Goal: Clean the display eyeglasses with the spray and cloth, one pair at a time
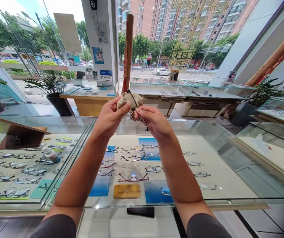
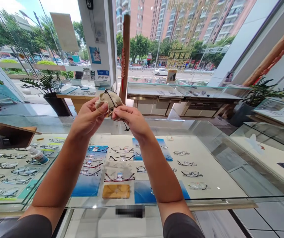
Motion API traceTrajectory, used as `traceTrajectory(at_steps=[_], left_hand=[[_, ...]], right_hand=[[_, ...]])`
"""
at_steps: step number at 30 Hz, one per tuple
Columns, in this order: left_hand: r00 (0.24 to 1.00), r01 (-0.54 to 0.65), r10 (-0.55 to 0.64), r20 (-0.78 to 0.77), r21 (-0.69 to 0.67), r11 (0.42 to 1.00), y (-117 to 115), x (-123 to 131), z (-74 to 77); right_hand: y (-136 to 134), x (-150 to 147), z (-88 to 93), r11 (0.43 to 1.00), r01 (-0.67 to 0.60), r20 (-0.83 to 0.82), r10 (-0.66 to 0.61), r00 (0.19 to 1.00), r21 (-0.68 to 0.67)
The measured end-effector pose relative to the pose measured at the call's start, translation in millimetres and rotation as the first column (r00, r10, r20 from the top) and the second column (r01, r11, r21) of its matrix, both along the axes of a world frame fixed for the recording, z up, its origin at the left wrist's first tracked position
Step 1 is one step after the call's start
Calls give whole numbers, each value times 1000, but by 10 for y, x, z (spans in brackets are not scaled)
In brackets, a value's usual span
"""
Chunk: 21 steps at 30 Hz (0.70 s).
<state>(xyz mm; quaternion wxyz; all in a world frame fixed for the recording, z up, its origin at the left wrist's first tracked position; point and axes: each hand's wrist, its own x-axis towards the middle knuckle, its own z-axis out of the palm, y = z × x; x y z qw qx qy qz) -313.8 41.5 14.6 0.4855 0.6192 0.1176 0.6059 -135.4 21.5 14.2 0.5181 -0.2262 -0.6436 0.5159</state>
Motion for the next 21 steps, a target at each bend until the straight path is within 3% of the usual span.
traceTrajectory(at_steps=[4, 9, 15, 21], left_hand=[[989, -127, 129, 66, -40, 991, -16, 61, -70], [933, -316, 324, 156, -76, 946, -47, 137, -88], [958, -259, 260, 123, -25, 966, -5, 19, -20], [918, -305, 324, 229, -115, 945, 84, -207, 13]], right_hand=[[24, -81, -58, 995, -97, -2, 97, 995, -20], [6, -224, -122, 990, -128, 68, 124, 990, 66], [-46, -131, -71, 992, 36, 48, -42, 998, 124], [-72, 24, 14, 988, 54, -35, -49, 998, 147]])
